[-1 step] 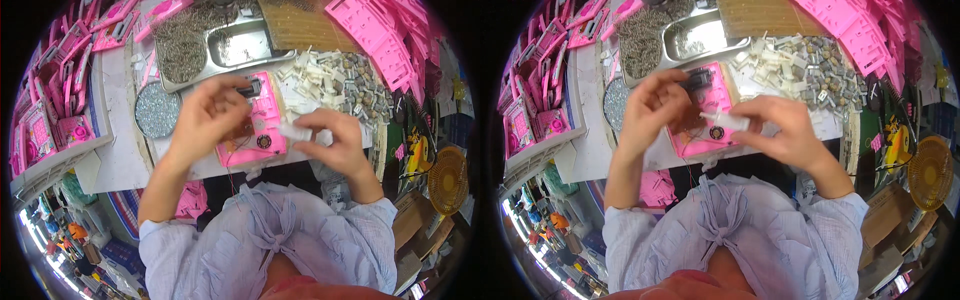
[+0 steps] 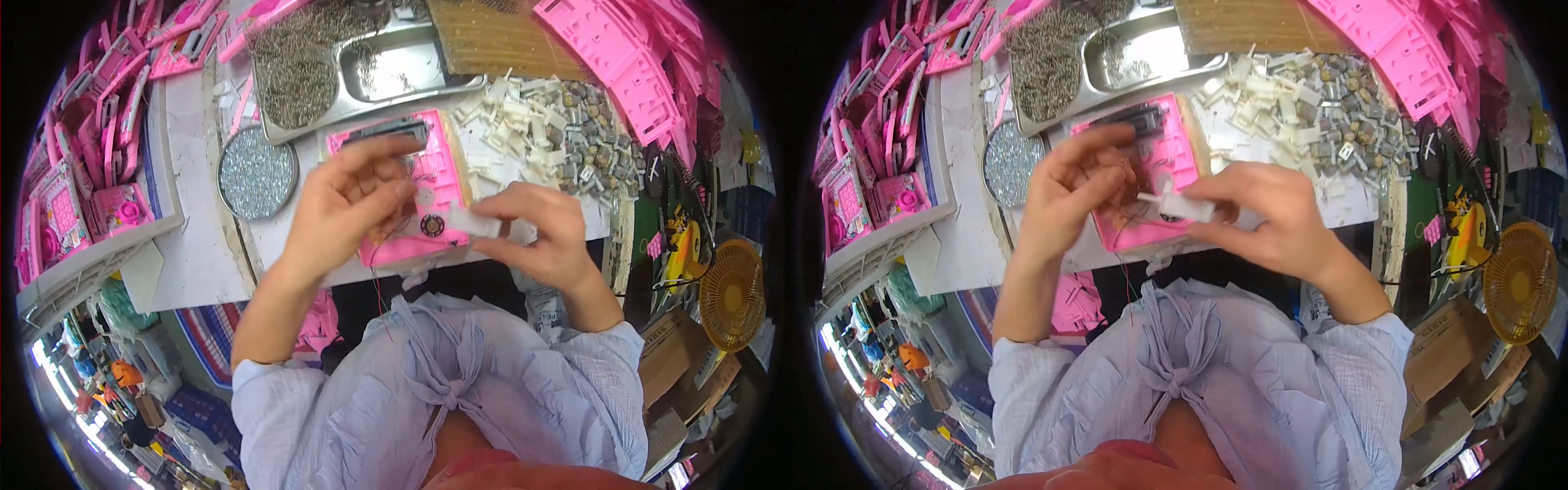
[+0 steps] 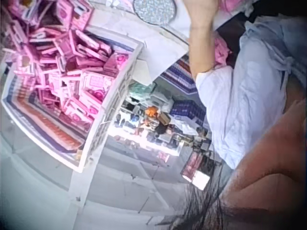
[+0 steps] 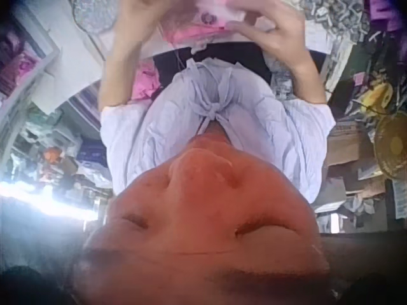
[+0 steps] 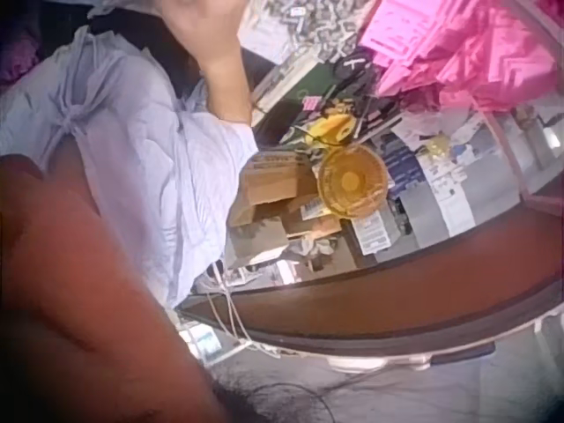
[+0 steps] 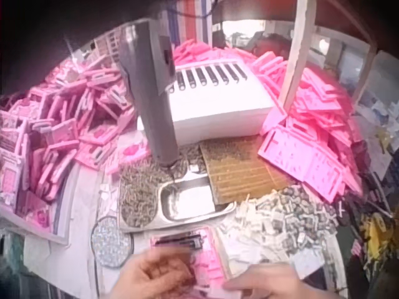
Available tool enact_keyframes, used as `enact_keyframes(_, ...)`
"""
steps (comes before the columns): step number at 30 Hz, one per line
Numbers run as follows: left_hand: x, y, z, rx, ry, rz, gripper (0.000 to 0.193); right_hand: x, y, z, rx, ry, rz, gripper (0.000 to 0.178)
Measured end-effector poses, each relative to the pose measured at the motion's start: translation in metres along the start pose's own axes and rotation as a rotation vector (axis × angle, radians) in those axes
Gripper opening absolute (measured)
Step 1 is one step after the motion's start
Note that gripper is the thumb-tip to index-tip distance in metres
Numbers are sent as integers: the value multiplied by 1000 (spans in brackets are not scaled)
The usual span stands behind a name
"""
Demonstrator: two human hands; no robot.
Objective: Assembling and soldering electronic components inside a pink plastic toy housing.
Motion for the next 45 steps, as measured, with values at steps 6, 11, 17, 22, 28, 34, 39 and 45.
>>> enact_keyframes(6, 37, -8, 50, 548, 35, -88, 17, 5, -21, 10, 34, 179, -34, 37)
enact_keyframes(11, 44, -10, 56, 552, 1, -145, 12, 3, -26, 16, 140, 236, -22, 36)
enact_keyframes(17, 48, -23, 55, 280, -108, -281, 7, 14, -31, 20, 279, 303, -40, 37)
enact_keyframes(22, 44, -39, 57, 300, -122, -208, 8, 21, -28, 14, 244, 302, -59, 38)
enact_keyframes(28, 21, -38, 29, -281, -195, -176, 13, 43, -20, -32, -495, -154, -151, 42)
enact_keyframes(34, -29, -47, 22, -1522, -352, -241, 20, 57, -1, -59, -873, -371, -262, 35)
enact_keyframes(39, -36, -44, 28, -1411, -308, -232, 17, 46, 0, -55, -619, -374, -289, 30)
enact_keyframes(45, 1, -15, 19, -919, -409, -369, 6, 15, -7, -41, 204, 28, -46, 27)
Point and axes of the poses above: each hand's wrist, its own x-axis away from the middle knuckle, its own y-axis out of the back of the hand, z = x × y, the point moved 5 cm from there along -x, towards the middle knuckle, and after that the axes turned 2 degrees about z, right-handed, at the moved point
